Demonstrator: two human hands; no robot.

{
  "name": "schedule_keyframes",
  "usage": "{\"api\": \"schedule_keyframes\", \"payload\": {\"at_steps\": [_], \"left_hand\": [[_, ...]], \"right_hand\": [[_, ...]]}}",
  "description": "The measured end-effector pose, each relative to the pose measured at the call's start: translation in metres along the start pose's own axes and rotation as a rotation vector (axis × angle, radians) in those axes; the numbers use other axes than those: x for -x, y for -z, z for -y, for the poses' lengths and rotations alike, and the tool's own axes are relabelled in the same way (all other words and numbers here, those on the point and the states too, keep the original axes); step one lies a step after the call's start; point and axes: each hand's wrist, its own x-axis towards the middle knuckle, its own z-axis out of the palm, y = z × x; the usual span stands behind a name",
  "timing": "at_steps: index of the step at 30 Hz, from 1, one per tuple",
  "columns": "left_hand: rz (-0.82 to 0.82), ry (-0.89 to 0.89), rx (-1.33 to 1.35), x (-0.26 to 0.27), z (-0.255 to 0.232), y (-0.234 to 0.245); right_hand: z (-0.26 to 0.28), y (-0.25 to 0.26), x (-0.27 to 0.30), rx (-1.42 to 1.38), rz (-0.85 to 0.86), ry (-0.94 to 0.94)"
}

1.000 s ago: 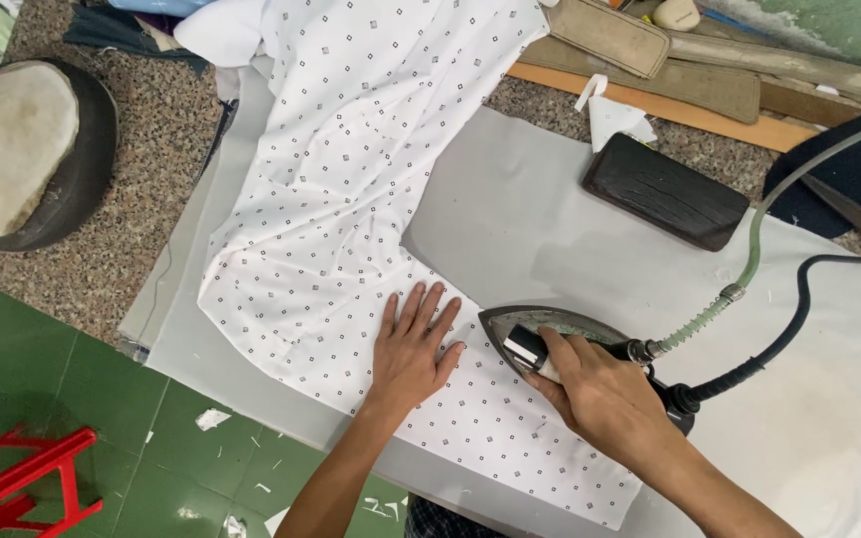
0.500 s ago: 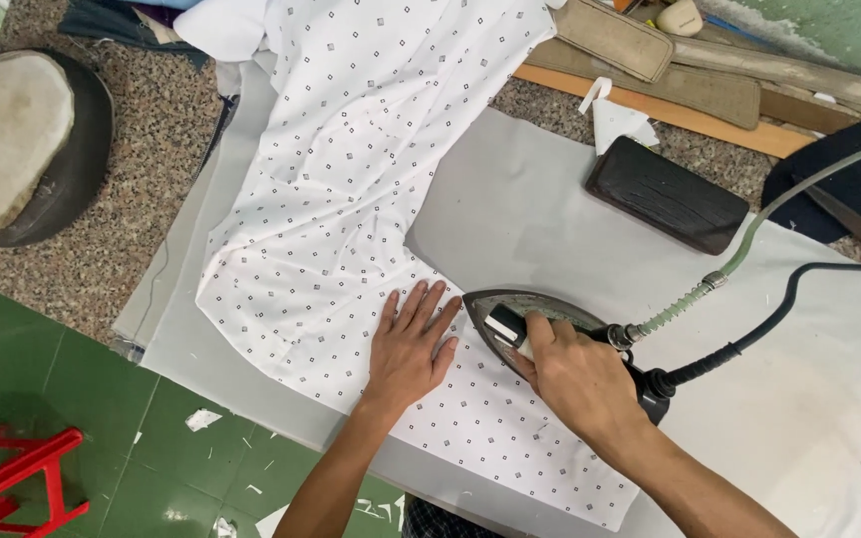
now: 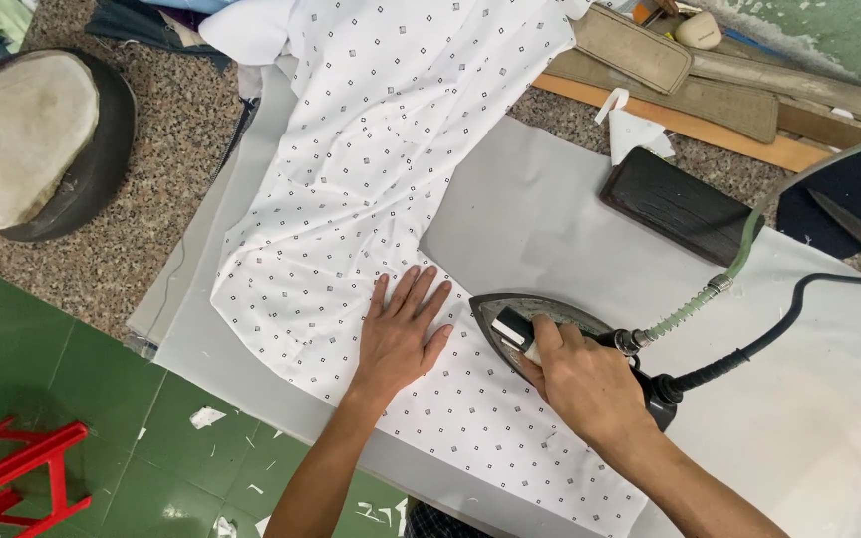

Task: The person irons a white patterned garment on a worktable. They unfold and smooth the fabric, then use a steam iron to press the material, repeatedly moving the iron back and forth while holding the fabric in place.

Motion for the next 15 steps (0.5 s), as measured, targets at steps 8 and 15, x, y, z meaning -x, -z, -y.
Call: {"api": "schedule_keyframes", "payload": {"at_steps": [8,15], "left_hand": [[0.025,-0.025,-0.013,0.002,0.0055,-0.0042],[0.036,-0.009,-0.001,0.0028,0.0058,-0.0035]], "right_hand": [[0.001,0.0018,0.0007,-0.009,0.03,-0.008],[0.0036,0.0054,0.0012,-0.026,-0.002,-0.006]]}}
